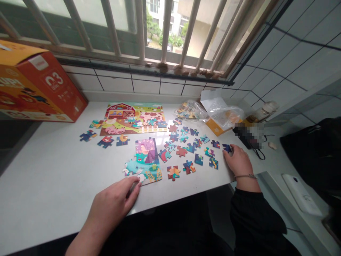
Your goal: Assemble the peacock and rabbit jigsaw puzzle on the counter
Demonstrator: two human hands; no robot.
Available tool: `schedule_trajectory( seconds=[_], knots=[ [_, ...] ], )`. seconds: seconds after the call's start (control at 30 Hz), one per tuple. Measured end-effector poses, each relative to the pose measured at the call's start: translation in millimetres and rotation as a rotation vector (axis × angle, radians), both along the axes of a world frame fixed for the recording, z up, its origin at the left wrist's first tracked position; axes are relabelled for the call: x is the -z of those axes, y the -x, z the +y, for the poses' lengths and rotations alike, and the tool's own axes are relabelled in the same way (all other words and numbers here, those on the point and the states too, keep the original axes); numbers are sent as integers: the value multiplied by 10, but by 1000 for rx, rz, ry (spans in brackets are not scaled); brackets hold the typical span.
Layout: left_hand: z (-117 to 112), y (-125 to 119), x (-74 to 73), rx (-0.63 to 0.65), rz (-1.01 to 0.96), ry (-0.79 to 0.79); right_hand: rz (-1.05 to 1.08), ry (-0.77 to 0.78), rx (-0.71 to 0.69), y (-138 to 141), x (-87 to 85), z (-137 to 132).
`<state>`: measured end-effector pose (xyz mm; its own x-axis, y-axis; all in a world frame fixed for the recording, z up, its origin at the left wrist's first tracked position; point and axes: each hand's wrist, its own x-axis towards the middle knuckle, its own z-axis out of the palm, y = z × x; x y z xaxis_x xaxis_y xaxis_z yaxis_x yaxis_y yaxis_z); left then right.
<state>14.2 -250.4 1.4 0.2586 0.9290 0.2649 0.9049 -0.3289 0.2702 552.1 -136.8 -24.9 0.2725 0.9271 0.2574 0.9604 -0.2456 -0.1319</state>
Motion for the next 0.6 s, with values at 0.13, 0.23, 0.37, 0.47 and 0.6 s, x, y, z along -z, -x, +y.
schedule_trajectory(
  seconds=[0.13,0.23,0.37,0.47,0.6],
  knots=[
    [-4,-1,-26,-6,-21,16,-11,-6,-32,-28,11,37],
    [2,-2,-34,-7,-24,21,-20,-12,-52,-17,13,38],
    [1,-11,-47,8,-26,-11,-56,15,-57,26,18,15],
    [-11,-18,-60,18,-18,-19,-74,24,-56,57,22,-6],
    [-27,-19,-66,17,1,25,-79,37,-51,72,25,-26]
  ],
)
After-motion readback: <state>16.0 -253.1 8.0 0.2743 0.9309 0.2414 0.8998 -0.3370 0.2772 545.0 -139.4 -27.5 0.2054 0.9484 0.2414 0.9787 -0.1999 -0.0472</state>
